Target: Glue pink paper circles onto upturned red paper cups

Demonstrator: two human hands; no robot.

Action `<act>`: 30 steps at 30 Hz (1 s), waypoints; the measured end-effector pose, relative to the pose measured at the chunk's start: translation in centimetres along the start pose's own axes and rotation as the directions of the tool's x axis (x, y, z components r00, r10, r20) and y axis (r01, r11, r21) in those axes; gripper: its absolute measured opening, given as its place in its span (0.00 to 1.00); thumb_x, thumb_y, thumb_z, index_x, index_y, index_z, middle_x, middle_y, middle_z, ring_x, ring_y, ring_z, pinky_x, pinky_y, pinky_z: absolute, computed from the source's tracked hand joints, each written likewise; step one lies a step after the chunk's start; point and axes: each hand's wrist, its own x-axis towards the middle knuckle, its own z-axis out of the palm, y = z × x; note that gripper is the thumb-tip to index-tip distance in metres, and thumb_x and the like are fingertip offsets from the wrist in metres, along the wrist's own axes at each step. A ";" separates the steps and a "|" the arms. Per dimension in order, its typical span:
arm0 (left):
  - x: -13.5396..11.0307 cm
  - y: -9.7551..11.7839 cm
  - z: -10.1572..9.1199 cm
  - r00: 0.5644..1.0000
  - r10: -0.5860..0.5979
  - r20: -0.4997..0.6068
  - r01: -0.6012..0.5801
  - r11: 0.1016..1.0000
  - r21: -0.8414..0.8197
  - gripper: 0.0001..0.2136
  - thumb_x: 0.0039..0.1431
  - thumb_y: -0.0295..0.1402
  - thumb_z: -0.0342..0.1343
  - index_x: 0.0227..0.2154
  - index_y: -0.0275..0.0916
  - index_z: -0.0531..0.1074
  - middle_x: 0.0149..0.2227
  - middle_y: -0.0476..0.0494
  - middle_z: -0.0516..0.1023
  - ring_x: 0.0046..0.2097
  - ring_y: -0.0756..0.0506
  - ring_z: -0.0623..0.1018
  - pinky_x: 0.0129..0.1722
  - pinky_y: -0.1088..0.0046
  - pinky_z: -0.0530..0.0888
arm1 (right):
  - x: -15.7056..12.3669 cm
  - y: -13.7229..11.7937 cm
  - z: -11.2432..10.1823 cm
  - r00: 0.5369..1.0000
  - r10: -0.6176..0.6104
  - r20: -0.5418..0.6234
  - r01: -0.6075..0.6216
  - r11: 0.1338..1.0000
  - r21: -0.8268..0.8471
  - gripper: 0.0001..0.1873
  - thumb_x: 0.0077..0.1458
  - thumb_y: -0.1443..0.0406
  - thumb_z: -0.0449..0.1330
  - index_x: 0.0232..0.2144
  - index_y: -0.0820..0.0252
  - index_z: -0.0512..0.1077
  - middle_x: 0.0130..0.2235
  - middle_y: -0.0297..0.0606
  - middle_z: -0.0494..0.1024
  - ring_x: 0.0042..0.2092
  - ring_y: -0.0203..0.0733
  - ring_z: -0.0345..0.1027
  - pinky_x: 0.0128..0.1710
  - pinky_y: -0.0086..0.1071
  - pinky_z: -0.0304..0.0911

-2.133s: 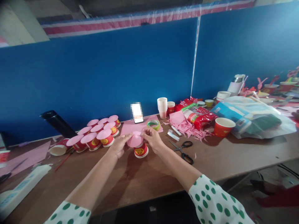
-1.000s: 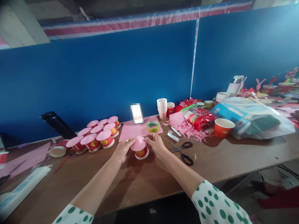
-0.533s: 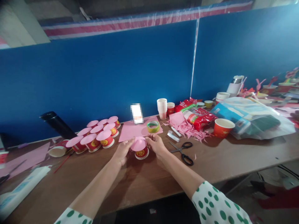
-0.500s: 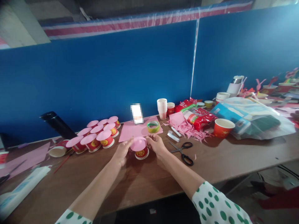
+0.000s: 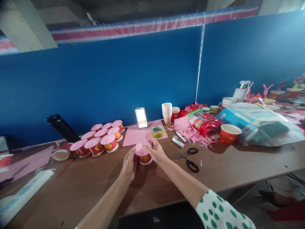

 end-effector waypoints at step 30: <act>-0.2 -0.6 0.1 1.000 -0.008 -0.020 0.010 0.993 0.114 0.19 0.46 0.38 0.59 0.41 0.35 0.69 0.40 0.39 0.75 0.39 0.45 0.74 0.42 0.67 0.68 | -0.9 1.2 0.4 0.995 0.084 0.048 -0.088 0.991 0.098 0.47 0.46 0.53 0.59 0.61 0.57 0.38 0.55 0.44 0.62 0.55 0.47 0.56 0.55 0.41 0.52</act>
